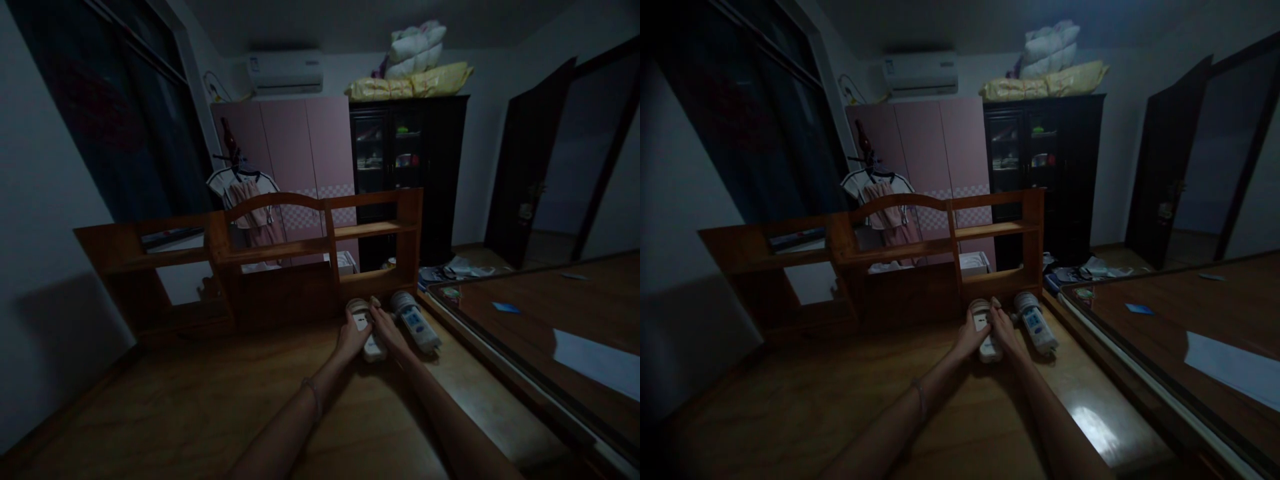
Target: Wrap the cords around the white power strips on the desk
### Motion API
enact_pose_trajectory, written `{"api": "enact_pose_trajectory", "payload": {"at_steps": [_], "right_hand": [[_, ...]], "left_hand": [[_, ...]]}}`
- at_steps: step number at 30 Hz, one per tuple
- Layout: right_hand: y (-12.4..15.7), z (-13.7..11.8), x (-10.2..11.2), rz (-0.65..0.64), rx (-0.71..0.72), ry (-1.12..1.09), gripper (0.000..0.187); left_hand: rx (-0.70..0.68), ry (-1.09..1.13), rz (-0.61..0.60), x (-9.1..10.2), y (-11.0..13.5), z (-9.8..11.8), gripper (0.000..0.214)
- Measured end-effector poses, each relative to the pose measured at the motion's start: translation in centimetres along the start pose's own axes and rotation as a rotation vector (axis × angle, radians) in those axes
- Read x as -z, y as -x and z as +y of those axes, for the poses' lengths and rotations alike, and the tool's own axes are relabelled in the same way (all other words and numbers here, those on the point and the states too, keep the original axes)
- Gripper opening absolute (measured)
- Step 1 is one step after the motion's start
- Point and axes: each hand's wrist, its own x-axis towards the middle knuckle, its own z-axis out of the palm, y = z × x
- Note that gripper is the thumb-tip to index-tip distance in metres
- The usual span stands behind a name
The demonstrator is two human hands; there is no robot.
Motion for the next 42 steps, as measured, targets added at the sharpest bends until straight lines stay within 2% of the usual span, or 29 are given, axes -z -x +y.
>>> {"api": "enact_pose_trajectory", "payload": {"at_steps": [4,10,16,29,36,38,42], "right_hand": [[0.1,-0.4,-0.1,-0.054,-0.047,0.012,0.056],[-0.8,0.8,-0.3,-0.033,-0.131,0.2,0.049],[-0.4,0.8,0.0,0.005,-0.151,0.444,0.035],[1.1,-1.1,1.1,0.092,-0.18,0.762,0.039],[1.1,-1.2,1.3,0.1,-0.18,0.824,0.037],[1.1,-1.1,1.5,0.099,-0.176,0.838,0.036],[1.1,-1.0,1.8,0.105,-0.16,0.867,0.035]], "left_hand": [[0.017,-0.051,0.001,0.2,-0.2,-0.9,0.076],[0.05,-0.165,-0.009,-0.2,-0.3,-0.5,0.095],[0.072,-0.256,-0.011,-0.4,0.0,0.2,0.099],[0.055,-0.345,0.023,0.2,2.0,0.7,0.094],[-0.017,-0.35,-0.038,2.3,4.0,-1.2,0.095],[-0.053,-0.346,-0.037,3.4,4.9,-2.0,0.087],[-0.138,-0.348,-0.013,6.3,6.5,-3.8,0.056]]}}
